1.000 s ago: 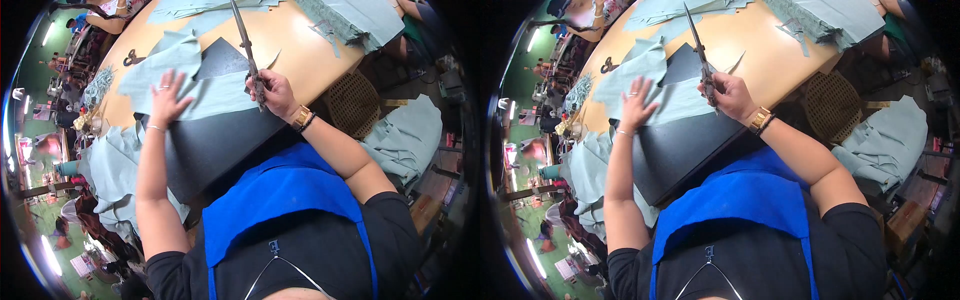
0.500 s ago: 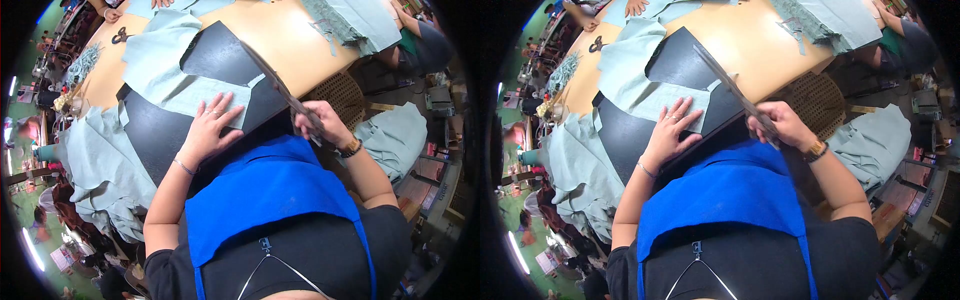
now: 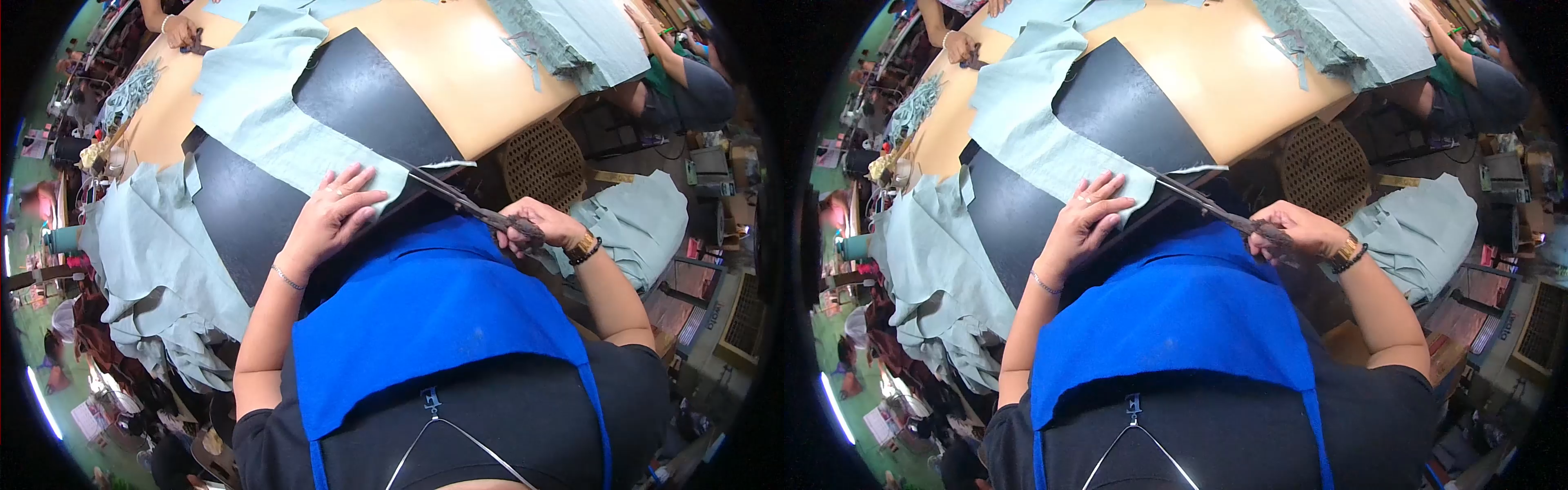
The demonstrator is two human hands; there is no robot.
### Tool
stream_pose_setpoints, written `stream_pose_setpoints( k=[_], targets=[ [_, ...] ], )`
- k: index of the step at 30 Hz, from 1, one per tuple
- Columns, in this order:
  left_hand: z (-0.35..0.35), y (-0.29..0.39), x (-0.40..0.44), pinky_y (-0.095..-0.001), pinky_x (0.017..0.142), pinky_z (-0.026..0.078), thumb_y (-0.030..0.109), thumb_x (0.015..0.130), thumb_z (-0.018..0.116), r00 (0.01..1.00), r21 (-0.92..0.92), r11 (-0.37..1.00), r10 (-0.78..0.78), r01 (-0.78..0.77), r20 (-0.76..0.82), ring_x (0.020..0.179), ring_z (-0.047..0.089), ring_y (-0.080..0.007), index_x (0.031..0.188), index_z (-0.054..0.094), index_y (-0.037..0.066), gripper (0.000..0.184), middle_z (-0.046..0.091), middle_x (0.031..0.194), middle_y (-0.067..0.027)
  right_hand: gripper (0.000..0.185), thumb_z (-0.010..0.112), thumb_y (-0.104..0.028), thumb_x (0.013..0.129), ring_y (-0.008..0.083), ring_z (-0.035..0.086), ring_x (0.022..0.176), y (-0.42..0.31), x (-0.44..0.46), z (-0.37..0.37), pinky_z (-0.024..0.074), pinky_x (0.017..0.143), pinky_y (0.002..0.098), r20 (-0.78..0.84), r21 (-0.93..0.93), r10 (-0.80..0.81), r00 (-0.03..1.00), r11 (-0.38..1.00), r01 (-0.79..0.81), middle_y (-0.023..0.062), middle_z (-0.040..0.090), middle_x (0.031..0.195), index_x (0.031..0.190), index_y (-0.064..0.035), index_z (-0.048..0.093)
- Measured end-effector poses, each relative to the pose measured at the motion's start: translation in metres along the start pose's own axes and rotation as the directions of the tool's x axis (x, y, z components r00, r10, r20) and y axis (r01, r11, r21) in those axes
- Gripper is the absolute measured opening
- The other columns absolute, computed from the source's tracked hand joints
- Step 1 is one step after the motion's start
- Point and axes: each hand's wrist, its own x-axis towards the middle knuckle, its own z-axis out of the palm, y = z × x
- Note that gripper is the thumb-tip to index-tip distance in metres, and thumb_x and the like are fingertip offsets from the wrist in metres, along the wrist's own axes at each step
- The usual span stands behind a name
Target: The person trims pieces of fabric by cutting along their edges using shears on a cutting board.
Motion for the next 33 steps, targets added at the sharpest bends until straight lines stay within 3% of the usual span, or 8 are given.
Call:
stream_pose_setpoints(
  k=[1,5,8,9,21,26,33],
  targets=[
    [0.000,0.000,-0.001,-0.0509,0.112,0.021,0.020,0.090,0.057,1.000,0.029,1.000,0.005,-0.006,0.018,0.135,0.036,-0.0295,0.119,0.063,0.016,0.029,0.047,0.140,-0.0093,0.028,0.067,-0.029,0.083,0.0065,0.055,0.058,0.002,0.006,0.000,0.0466,0.054,0.0217,-0.010,-0.022,0.003,1.000,1.000,-0.003,-0.0001,0.060,0.068,0.077,-0.0025,0.062],
    [0.007,-0.008,-0.001,-0.0586,0.109,0.018,0.043,0.087,0.058,0.973,0.431,0.888,-0.067,0.160,-0.223,0.139,0.027,-0.0343,0.135,0.048,0.016,0.055,0.033,0.149,-0.0129,0.026,0.067,-0.028,0.082,0.0055,0.054,0.058,-0.002,0.015,0.003,0.0434,0.053,0.0203,-0.016,-0.080,-0.019,1.000,0.997,0.017,-0.0017,0.057,0.066,0.076,-0.0035,0.061],
    [0.012,-0.011,-0.004,-0.0614,0.108,0.016,0.060,0.080,0.059,0.885,0.475,0.758,-0.297,0.447,-0.359,0.141,0.020,-0.0355,0.142,0.039,0.015,0.079,0.024,0.152,-0.0171,0.026,0.067,-0.028,0.082,0.0052,0.053,0.059,-0.005,0.015,0.006,0.0431,0.053,0.0200,-0.049,-0.066,-0.008,0.999,0.998,0.005,-0.0023,0.057,0.066,0.075,-0.0041,0.061],
    [0.012,-0.012,-0.004,-0.0626,0.107,0.015,0.069,0.074,0.058,0.896,0.506,0.743,-0.314,0.438,-0.315,0.142,0.016,-0.0360,0.145,0.034,0.014,0.093,0.019,0.153,-0.0193,0.026,0.067,-0.028,0.082,0.0050,0.053,0.059,-0.004,0.015,0.006,0.0432,0.053,0.0199,-0.046,-0.070,-0.009,0.999,0.998,0.006,-0.0025,0.057,0.066,0.075,-0.0044,0.061],
    [0.008,-0.010,-0.003,-0.0674,0.105,0.012,0.074,0.074,0.054,0.903,0.524,0.736,-0.336,0.429,-0.267,0.142,0.015,-0.0381,0.145,0.033,0.014,0.096,0.019,0.152,-0.0220,0.023,0.069,-0.025,0.084,0.0057,0.055,0.058,-0.010,0.008,-0.001,0.0455,0.052,0.0210,-0.056,-0.110,0.031,0.998,0.993,-0.037,-0.0018,0.058,0.065,0.077,-0.0037,0.064],
    [0.010,-0.005,-0.003,-0.0708,0.103,0.011,0.076,0.072,0.054,0.858,0.514,0.688,-0.406,0.513,-0.314,0.142,0.013,-0.0401,0.146,0.030,0.014,0.100,0.015,0.153,-0.0229,0.021,0.070,-0.022,0.084,0.0068,0.057,0.056,-0.010,-0.001,-0.008,0.0458,0.050,0.0218,-0.059,-0.105,0.089,0.994,0.990,-0.095,-0.0006,0.058,0.061,0.077,-0.0027,0.065],
    [0.012,0.001,-0.002,-0.0721,0.102,0.010,0.078,0.070,0.053,0.863,0.536,0.678,-0.424,0.503,-0.273,0.142,0.012,-0.0406,0.147,0.028,0.015,0.104,0.013,0.154,-0.0222,0.022,0.069,-0.023,0.083,0.0056,0.052,0.054,-0.012,0.021,0.002,0.0429,0.049,0.0207,-0.043,-0.121,-0.024,0.999,0.993,0.018,-0.0016,0.057,0.063,0.075,-0.0037,0.063]
  ],
)
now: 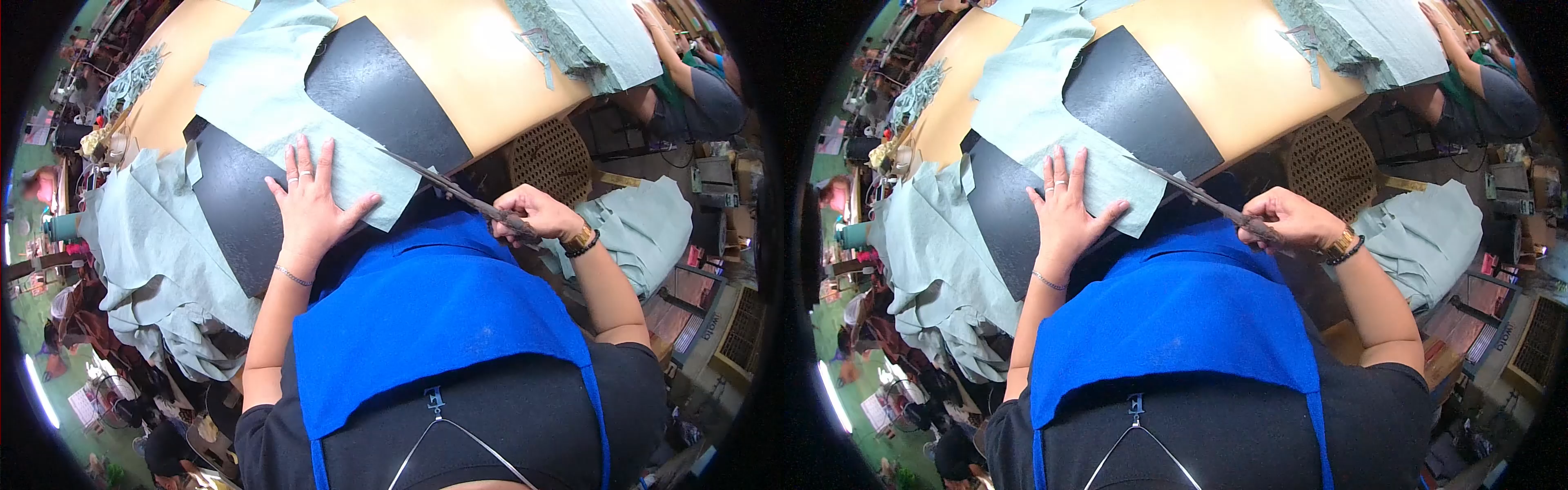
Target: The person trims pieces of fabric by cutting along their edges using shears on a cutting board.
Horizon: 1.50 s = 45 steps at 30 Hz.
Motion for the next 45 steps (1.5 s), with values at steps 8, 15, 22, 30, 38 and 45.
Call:
stream_pose_setpoints(
  k=[8,15,22,30,38,45],
  targets=[
    [-0.001,-0.002,-0.001,-0.0719,0.102,0.010,0.080,0.068,0.054,0.999,-0.011,0.999,-0.033,0.033,-0.026,0.142,0.010,-0.0394,0.147,0.027,0.011,0.109,0.015,0.153,-0.0222,0.020,0.069,-0.022,0.085,0.0053,0.056,0.058,0.001,-0.006,-0.007,0.0483,0.052,0.0211,-0.008,-0.001,0.077,0.997,0.997,-0.077,-0.0002,0.061,0.067,0.081,-0.0024,0.065],
    [-0.002,0.000,-0.006,-0.0708,0.103,0.011,0.081,0.067,0.052,0.999,-0.043,0.999,-0.032,0.031,-0.018,0.143,0.012,-0.0376,0.148,0.026,0.014,0.108,0.015,0.154,-0.0205,0.021,0.069,-0.023,0.084,0.0052,0.055,0.060,0.000,0.011,0.002,0.0482,0.053,0.0206,0.021,0.039,0.034,0.999,0.999,-0.035,0.0002,0.061,0.070,0.080,-0.0032,0.063],
    [-0.001,-0.003,-0.010,-0.0713,0.103,0.009,0.081,0.068,0.051,0.999,-0.109,0.994,-0.025,0.019,-0.045,0.142,0.012,-0.0381,0.147,0.028,0.013,0.107,0.016,0.153,-0.0215,0.024,0.070,-0.023,0.083,0.0098,0.058,0.060,0.009,0.006,-0.003,0.0500,0.053,0.0237,0.018,0.053,0.020,1.000,0.998,-0.021,0.0042,0.060,0.070,0.081,0.0001,0.063],
    [0.002,0.002,-0.016,-0.0720,0.102,0.009,0.082,0.067,0.051,0.999,-0.109,0.994,0.001,-0.006,-0.050,0.142,0.012,-0.0386,0.147,0.027,0.014,0.108,0.017,0.153,-0.0202,0.020,0.067,-0.020,0.086,0.0070,0.056,0.060,0.001,0.020,0.009,0.0489,0.055,0.0221,0.042,0.121,-0.014,0.999,0.993,0.009,0.0015,0.060,0.072,0.084,-0.0010,0.062],
    [0.004,-0.006,-0.008,-0.0643,0.105,0.018,0.067,0.080,0.051,0.991,-0.121,0.993,-0.008,-0.008,-0.134,0.134,0.030,-0.0353,0.142,0.036,0.014,0.083,0.033,0.146,-0.0159,0.018,0.066,-0.019,0.087,0.0076,0.057,0.059,0.002,0.018,0.006,0.0483,0.052,0.0226,0.030,0.121,-0.009,1.000,0.993,0.005,0.0022,0.060,0.071,0.082,-0.0017,0.062],
    [-0.007,-0.030,0.013,-0.0674,0.105,0.015,0.081,0.063,0.056,0.987,-0.036,0.996,-0.090,0.085,-0.137,0.138,0.024,-0.0366,0.142,0.036,0.015,0.105,0.026,0.149,-0.0187,0.023,0.066,-0.023,0.087,0.0084,0.056,0.057,0.004,0.022,0.004,0.0478,0.052,0.0231,0.049,0.123,-0.025,0.999,0.992,0.018,0.0022,0.059,0.069,0.082,-0.0014,0.062]
  ],
)
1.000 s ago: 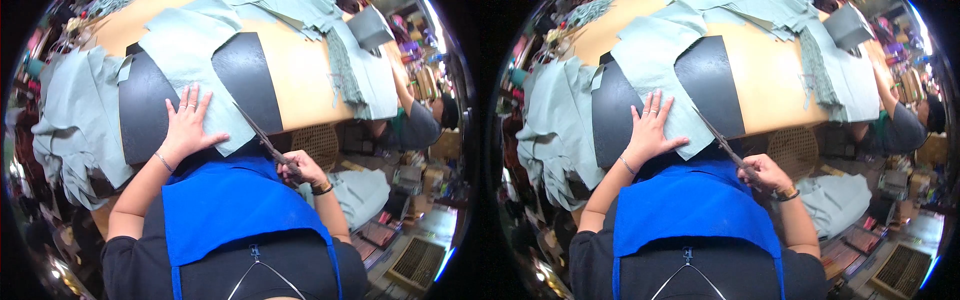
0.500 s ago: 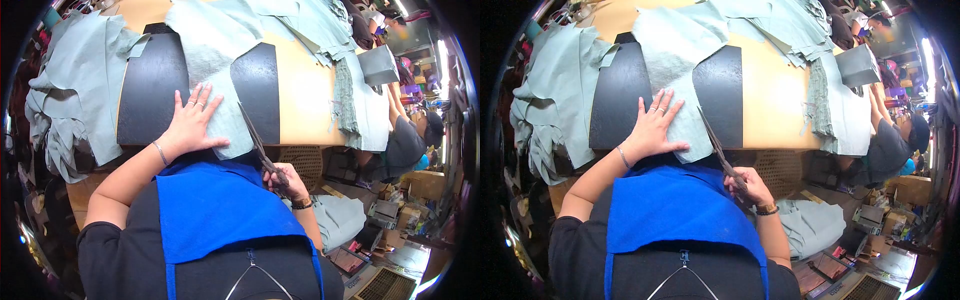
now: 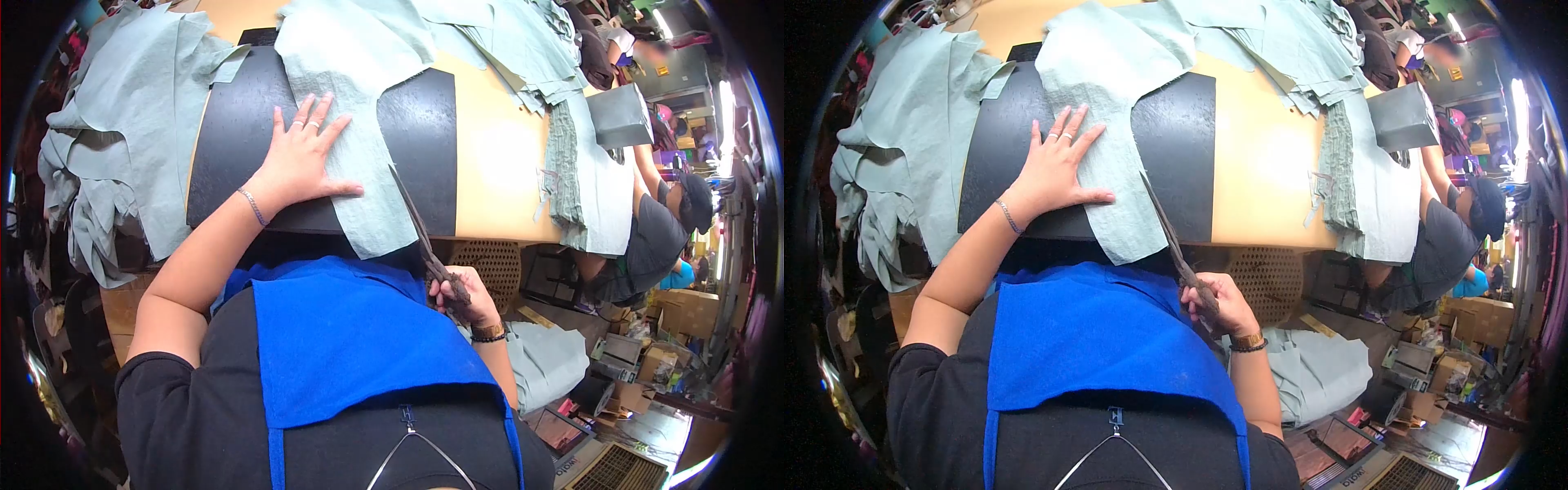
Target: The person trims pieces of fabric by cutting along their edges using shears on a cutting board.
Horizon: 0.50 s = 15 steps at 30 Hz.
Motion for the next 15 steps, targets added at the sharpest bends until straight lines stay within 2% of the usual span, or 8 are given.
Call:
stream_pose_setpoints(
  k=[5,8,12,15],
  targets=[
    [0.000,0.001,-0.002,-0.0718,0.104,0.009,0.087,0.062,0.049,0.996,-0.010,1.000,-0.021,0.022,0.086,0.142,0.014,-0.0384,0.146,0.030,0.016,0.112,0.017,0.153,-0.0211,0.023,0.065,-0.023,0.088,0.0080,0.055,0.059,-0.007,0.016,0.001,0.0482,0.054,0.0234,0.038,0.024,-0.025,0.999,0.999,0.024,0.0017,0.058,0.068,0.082,-0.0012,0.062],
    [0.003,0.001,-0.004,-0.0722,0.103,0.009,0.086,0.062,0.050,0.997,-0.009,1.000,-0.025,0.025,0.069,0.141,0.015,-0.0381,0.146,0.030,0.015,0.112,0.017,0.152,-0.0208,0.023,0.065,-0.023,0.088,0.0080,0.055,0.059,-0.011,0.019,0.000,0.0484,0.054,0.0237,0.034,0.005,-0.036,0.999,0.999,0.036,0.0016,0.058,0.068,0.081,-0.0015,0.062],
    [0.003,0.001,-0.005,-0.0720,0.103,0.008,0.086,0.062,0.051,0.997,-0.018,0.999,-0.040,0.041,0.069,0.142,0.014,-0.0375,0.146,0.030,0.013,0.113,0.017,0.153,-0.0205,0.024,0.065,-0.024,0.088,0.0076,0.055,0.059,-0.014,0.011,-0.004,0.0488,0.054,0.0231,-0.015,-0.112,0.020,1.000,0.994,-0.021,0.0018,0.059,0.070,0.081,-0.0015,0.062],
    [0.004,0.004,-0.007,-0.0721,0.103,0.008,0.086,0.062,0.051,0.998,-0.025,0.999,-0.036,0.038,0.058,0.142,0.013,-0.0372,0.146,0.029,0.013,0.113,0.017,0.153,-0.0203,0.023,0.065,-0.023,0.088,0.0073,0.056,0.060,-0.009,0.011,-0.009,0.0490,0.054,0.0227,0.010,-0.094,0.002,1.000,0.996,-0.001,0.0018,0.059,0.071,0.081,-0.0015,0.062]
  ],
)
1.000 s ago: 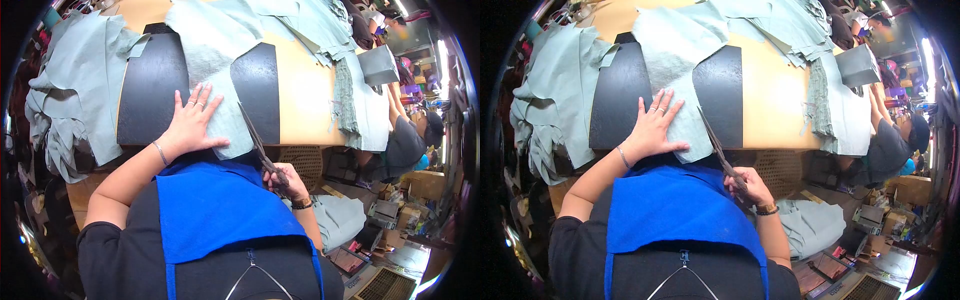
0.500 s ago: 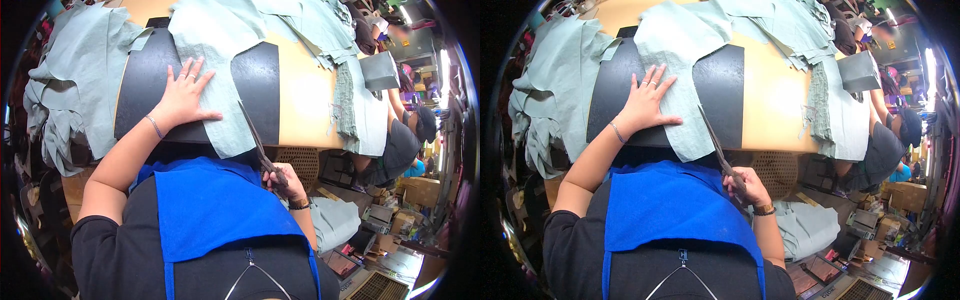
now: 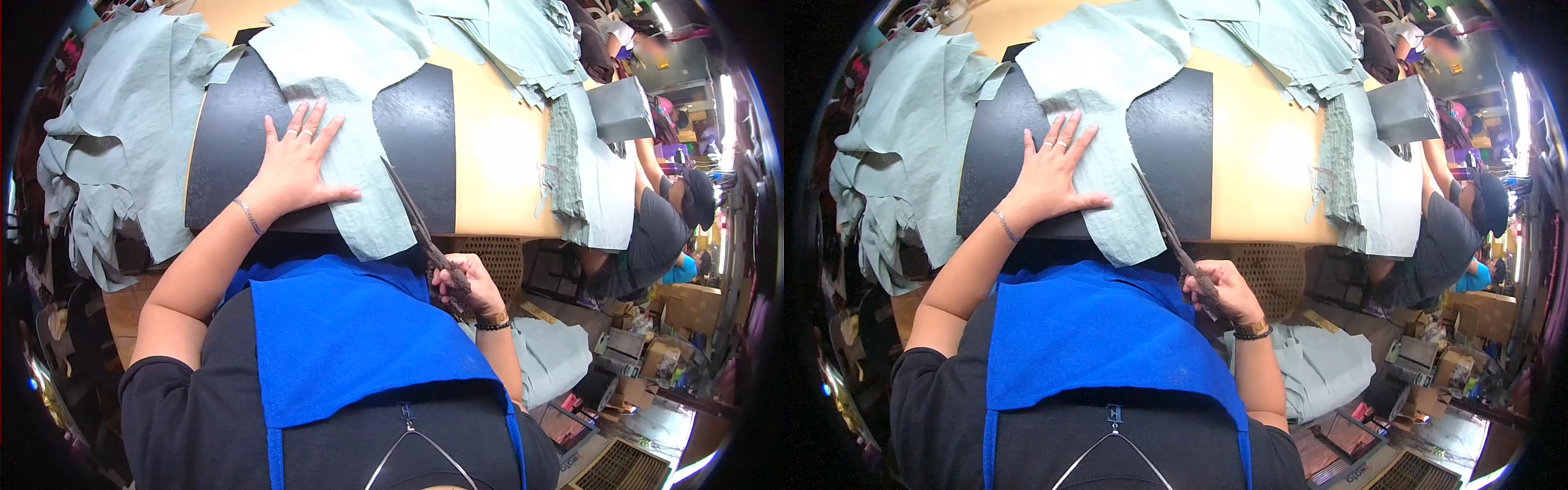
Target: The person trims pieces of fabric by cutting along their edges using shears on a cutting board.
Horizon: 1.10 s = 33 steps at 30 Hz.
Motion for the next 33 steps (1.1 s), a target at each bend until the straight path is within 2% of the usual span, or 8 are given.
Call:
stream_pose_setpoints(
  k=[4,15,20,23,26,29,33],
  targets=[
    [-0.001,0.005,-0.006,-0.0718,0.103,0.010,0.086,0.062,0.051,1.000,0.039,0.999,0.019,-0.020,0.023,0.142,0.014,-0.0370,0.147,0.027,0.014,0.113,0.017,0.153,-0.0189,0.021,0.066,-0.022,0.087,0.0075,0.056,0.059,-0.004,0.012,0.007,0.0493,0.054,0.0229,0.017,0.047,-0.026,1.000,0.999,0.025,0.0019,0.060,0.071,0.082,-0.0015,0.062],
    [-0.002,0.011,-0.012,-0.0723,0.103,0.009,0.086,0.062,0.050,1.000,0.017,1.000,0.002,-0.002,0.014,0.142,0.014,-0.0371,0.146,0.028,0.013,0.114,0.017,0.153,-0.0199,0.023,0.067,-0.024,0.086,0.0081,0.057,0.060,-0.006,0.011,-0.003,0.0492,0.054,0.0232,0.010,-0.020,0.023,1.000,1.000,-0.023,0.0029,0.061,0.072,0.082,-0.0020,0.063],
    [-0.003,0.018,-0.017,-0.0715,0.103,0.011,0.086,0.062,0.051,1.000,0.034,0.999,-0.008,0.007,0.024,0.142,0.015,-0.0367,0.146,0.028,0.014,0.113,0.017,0.153,-0.0185,0.030,0.068,-0.031,0.086,0.0084,0.058,0.059,-0.012,0.027,0.004,0.0495,0.054,0.0233,0.017,-0.016,-0.024,1.000,1.000,0.024,0.0029,0.062,0.073,0.083,-0.0008,0.063],
    [-0.005,0.019,-0.018,-0.0706,0.104,0.010,0.083,0.067,0.049,1.000,0.028,1.000,0.004,-0.004,-0.012,0.140,0.021,-0.0355,0.144,0.033,0.013,0.106,0.024,0.151,-0.0185,0.030,0.068,-0.030,0.086,0.0087,0.058,0.059,-0.015,0.029,0.003,0.0496,0.054,0.0235,0.036,-0.038,0.009,0.999,0.999,-0.008,0.0031,0.062,0.073,0.083,-0.0008,0.063],
    [-0.014,0.014,-0.008,-0.0678,0.106,0.010,0.078,0.073,0.047,0.999,0.094,0.995,0.027,-0.030,0.034,0.138,0.027,-0.0335,0.140,0.040,0.012,0.095,0.032,0.147,-0.0168,0.027,0.068,-0.027,0.085,0.0092,0.058,0.059,-0.011,0.023,0.001,0.0500,0.054,0.0238,0.012,-0.031,0.017,1.000,0.999,-0.016,0.0044,0.062,0.072,0.082,-0.0011,0.063],
    [-0.032,0.002,0.021,-0.0649,0.108,0.010,0.074,0.078,0.045,0.974,0.137,0.987,0.052,-0.084,0.222,0.135,0.031,-0.0317,0.137,0.045,0.011,0.086,0.037,0.144,-0.0146,0.024,0.068,-0.025,0.085,0.0092,0.058,0.059,-0.011,0.018,0.002,0.0502,0.053,0.0238,0.004,-0.014,0.014,1.000,1.000,-0.014,0.0044,0.062,0.072,0.082,-0.0013,0.063],
    [-0.015,-0.024,0.035,-0.0635,0.109,0.011,0.079,0.071,0.050,0.961,0.126,0.961,0.259,-0.246,-0.096,0.139,0.024,-0.0344,0.136,0.045,0.012,0.094,0.031,0.148,-0.0148,0.027,0.068,-0.027,0.086,0.0091,0.058,0.057,-0.015,0.022,0.003,0.0493,0.053,0.0228,0.040,-0.011,-0.010,0.999,1.000,0.011,0.0039,0.061,0.070,0.082,-0.0014,0.063]
  ],
)
